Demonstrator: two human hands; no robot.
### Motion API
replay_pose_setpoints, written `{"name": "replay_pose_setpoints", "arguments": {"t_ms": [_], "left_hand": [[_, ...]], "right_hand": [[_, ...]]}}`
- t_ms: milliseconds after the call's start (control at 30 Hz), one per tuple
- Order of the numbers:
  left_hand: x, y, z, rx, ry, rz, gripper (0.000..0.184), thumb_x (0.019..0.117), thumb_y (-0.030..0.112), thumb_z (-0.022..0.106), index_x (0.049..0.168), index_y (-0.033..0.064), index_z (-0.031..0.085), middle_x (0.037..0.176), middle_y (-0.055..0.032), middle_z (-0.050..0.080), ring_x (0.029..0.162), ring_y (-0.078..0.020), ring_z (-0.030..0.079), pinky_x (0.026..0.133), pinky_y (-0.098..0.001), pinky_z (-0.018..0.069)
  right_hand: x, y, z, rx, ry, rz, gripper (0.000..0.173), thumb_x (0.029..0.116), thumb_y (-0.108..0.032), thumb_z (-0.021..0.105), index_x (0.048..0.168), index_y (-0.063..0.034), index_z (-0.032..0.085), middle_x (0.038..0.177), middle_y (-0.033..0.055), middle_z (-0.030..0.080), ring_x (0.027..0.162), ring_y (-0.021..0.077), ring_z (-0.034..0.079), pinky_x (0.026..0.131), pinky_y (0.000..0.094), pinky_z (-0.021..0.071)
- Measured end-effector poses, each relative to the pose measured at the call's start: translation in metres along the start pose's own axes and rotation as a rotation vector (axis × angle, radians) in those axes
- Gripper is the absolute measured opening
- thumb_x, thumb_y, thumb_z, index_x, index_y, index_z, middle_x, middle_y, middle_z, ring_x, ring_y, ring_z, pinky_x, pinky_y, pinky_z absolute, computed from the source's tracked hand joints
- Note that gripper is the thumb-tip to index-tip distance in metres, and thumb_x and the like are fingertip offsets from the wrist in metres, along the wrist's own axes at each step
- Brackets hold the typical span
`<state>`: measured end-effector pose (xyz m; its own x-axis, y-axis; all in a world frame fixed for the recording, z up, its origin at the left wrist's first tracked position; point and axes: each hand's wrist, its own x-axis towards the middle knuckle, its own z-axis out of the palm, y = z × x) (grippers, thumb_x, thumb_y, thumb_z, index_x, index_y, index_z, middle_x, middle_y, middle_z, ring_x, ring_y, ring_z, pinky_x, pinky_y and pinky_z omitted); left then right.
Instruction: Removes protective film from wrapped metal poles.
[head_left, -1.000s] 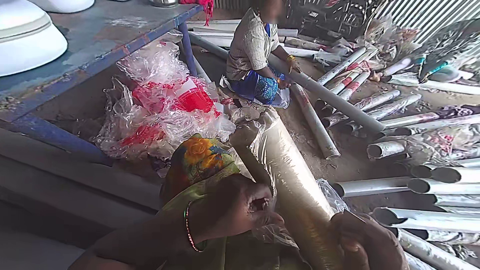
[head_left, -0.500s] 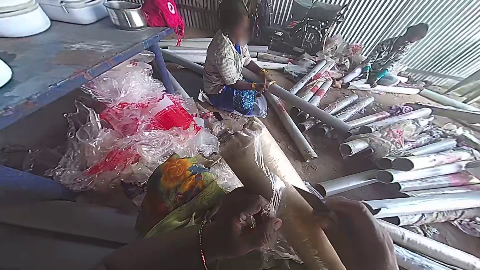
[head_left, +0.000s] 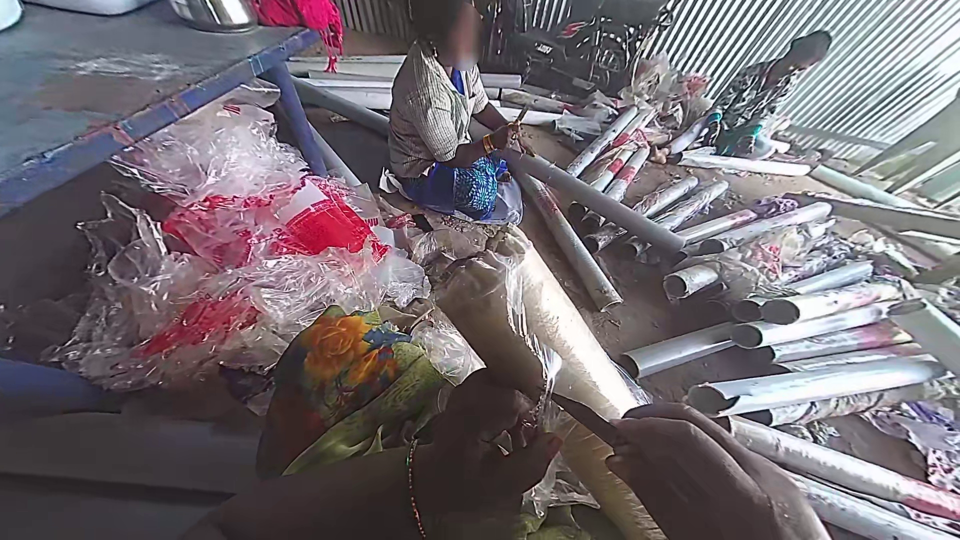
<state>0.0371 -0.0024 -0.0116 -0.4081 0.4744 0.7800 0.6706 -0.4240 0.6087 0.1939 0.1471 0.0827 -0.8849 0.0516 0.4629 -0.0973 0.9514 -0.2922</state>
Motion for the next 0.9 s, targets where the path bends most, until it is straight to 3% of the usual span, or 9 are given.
{"name": "replay_pose_setpoints", "arguments": {"t_ms": [100, 167, 267, 467, 533, 600, 700, 800, 900], "left_hand": [[-0.003, -0.002, 0.001, -0.003, 0.024, 0.004, 0.025, 0.0983, 0.026, 0.061, 0.085, 0.0051, 0.056, 0.077, -0.0021, 0.059, 0.084, 0.0006, 0.058, 0.086, -0.0142, 0.0448], [-0.004, -0.002, 0.001, -0.011, 0.037, 0.018, 0.027, 0.0986, 0.026, 0.061, 0.084, 0.0041, 0.055, 0.075, -0.0028, 0.059, 0.081, -0.0004, 0.057, 0.085, -0.0147, 0.0429], [-0.006, -0.003, 0.0, -0.011, 0.037, 0.034, 0.025, 0.0991, 0.026, 0.061, 0.085, 0.0064, 0.055, 0.075, -0.0017, 0.058, 0.079, -0.0007, 0.056, 0.083, -0.0135, 0.0425], [-0.013, -0.007, -0.002, -0.008, 0.043, 0.042, 0.024, 0.0991, 0.03, 0.061, 0.092, 0.007, 0.061, 0.086, -0.0006, 0.064, 0.093, 0.0016, 0.06, 0.091, -0.0139, 0.0456], [-0.014, -0.008, -0.002, -0.004, 0.052, 0.052, 0.025, 0.0998, 0.03, 0.06, 0.095, 0.0064, 0.062, 0.091, -0.0013, 0.066, 0.096, 0.0004, 0.06, 0.092, -0.0148, 0.0441], [-0.015, -0.009, -0.001, -0.012, 0.059, 0.065, 0.026, 0.1002, 0.031, 0.06, 0.095, 0.0059, 0.063, 0.089, -0.0014, 0.066, 0.095, 0.0001, 0.06, 0.093, -0.0155, 0.044], [-0.014, -0.009, 0.0, -0.012, 0.073, 0.092, 0.025, 0.1007, 0.03, 0.059, 0.088, 0.008, 0.056, 0.079, -0.0007, 0.06, 0.083, -0.0004, 0.058, 0.087, -0.0143, 0.0443], [-0.014, -0.008, -0.001, -0.017, 0.086, 0.115, 0.025, 0.1009, 0.028, 0.059, 0.086, 0.0097, 0.053, 0.076, -0.0004, 0.058, 0.079, -0.0016, 0.057, 0.084, -0.0146, 0.0434], [-0.015, -0.008, 0.002, 0.006, 0.104, 0.114, 0.027, 0.1006, 0.03, 0.06, 0.085, 0.0088, 0.054, 0.076, -0.0017, 0.058, 0.082, -0.0031, 0.058, 0.085, -0.0153, 0.044]], "right_hand": [[0.007, -0.003, 0.011, 0.111, 0.004, 0.03, 0.025, 0.103, -0.034, 0.058, 0.105, -0.0091, 0.061, 0.083, 0.0057, 0.061, 0.06, 0.0048, 0.05, 0.052, 0.014, 0.0387], [0.012, -0.008, 0.014, 0.254, -0.031, 0.11, 0.027, 0.1016, -0.034, 0.059, 0.106, -0.0076, 0.062, 0.075, 0.0018, 0.059, 0.053, -0.0008, 0.047, 0.049, 0.0109, 0.0392], [0.023, -0.012, 0.015, 0.558, -0.132, 0.237, 0.021, 0.1023, -0.031, 0.059, 0.106, -0.0105, 0.063, 0.077, -0.0085, 0.062, 0.054, -0.0097, 0.051, 0.048, 0.0082, 0.0449], [0.046, -0.018, 0.004, 0.857, -0.291, 0.518, 0.007, 0.1047, -0.022, 0.052, 0.108, -0.0175, 0.057, 0.078, -0.0129, 0.067, 0.055, -0.0025, 0.061, 0.047, 0.0151, 0.0526], [0.047, -0.017, 0.002, 0.783, -0.317, 0.5, 0.01, 0.106, -0.025, 0.052, 0.11, -0.0173, 0.056, 0.077, -0.0133, 0.065, 0.056, -0.0035, 0.061, 0.048, 0.0143, 0.0531], [0.042, -0.015, 0.004, 0.567, -0.294, 0.357, 0.021, 0.1063, -0.036, 0.051, 0.112, -0.0166, 0.058, 0.077, -0.013, 0.066, 0.059, -0.0056, 0.062, 0.051, 0.0136, 0.054], [0.03, -0.017, 0.004, 0.141, -0.2, 0.084, 0.04, 0.102, -0.048, 0.053, 0.114, -0.0103, 0.06, 0.079, -0.001, 0.068, 0.062, 0.0058, 0.063, 0.051, 0.0223, 0.0504], [0.024, -0.024, 0.001, -0.128, -0.177, -0.016, 0.035, 0.1017, -0.041, 0.056, 0.111, -0.0079, 0.06, 0.081, 0.0073, 0.064, 0.059, 0.017, 0.06, 0.047, 0.0292, 0.0469], [0.022, -0.029, 0.004, -0.223, -0.123, -0.043, 0.029, 0.1051, -0.034, 0.05, 0.106, -0.0078, 0.062, 0.076, 0.0074, 0.063, 0.058, 0.0192, 0.06, 0.047, 0.0305, 0.0456]]}}
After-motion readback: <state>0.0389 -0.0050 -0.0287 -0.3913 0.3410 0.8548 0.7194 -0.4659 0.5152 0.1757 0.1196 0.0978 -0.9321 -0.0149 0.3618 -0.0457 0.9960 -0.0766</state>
